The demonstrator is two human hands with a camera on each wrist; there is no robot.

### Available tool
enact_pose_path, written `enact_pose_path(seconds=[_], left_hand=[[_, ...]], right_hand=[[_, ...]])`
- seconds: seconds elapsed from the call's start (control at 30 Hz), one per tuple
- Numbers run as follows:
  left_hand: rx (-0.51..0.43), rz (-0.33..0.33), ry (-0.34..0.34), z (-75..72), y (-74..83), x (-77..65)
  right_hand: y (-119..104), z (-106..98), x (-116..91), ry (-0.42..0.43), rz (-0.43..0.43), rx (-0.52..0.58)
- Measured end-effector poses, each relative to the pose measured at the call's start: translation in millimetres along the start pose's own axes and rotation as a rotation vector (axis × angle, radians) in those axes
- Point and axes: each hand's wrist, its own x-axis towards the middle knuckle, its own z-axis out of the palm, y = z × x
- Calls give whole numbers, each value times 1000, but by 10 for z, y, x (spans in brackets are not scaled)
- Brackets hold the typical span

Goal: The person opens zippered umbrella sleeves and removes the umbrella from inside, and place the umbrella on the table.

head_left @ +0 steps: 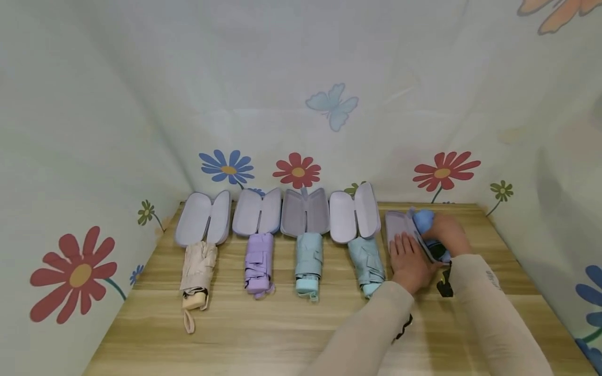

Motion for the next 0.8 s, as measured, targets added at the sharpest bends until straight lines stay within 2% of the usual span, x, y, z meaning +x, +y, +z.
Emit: enact_pose_path(seconds=[0.2,0.4,0.8], left_hand=[[3,7,-19,-27,22,-11],[0,4,-1,-52,30,2],[8,8,-61,-53,24,7]], right_hand=[[-29,5,-24,34,0,-51],[3,-40,11,50,23,-29],[60,-37,46,2,25,4]])
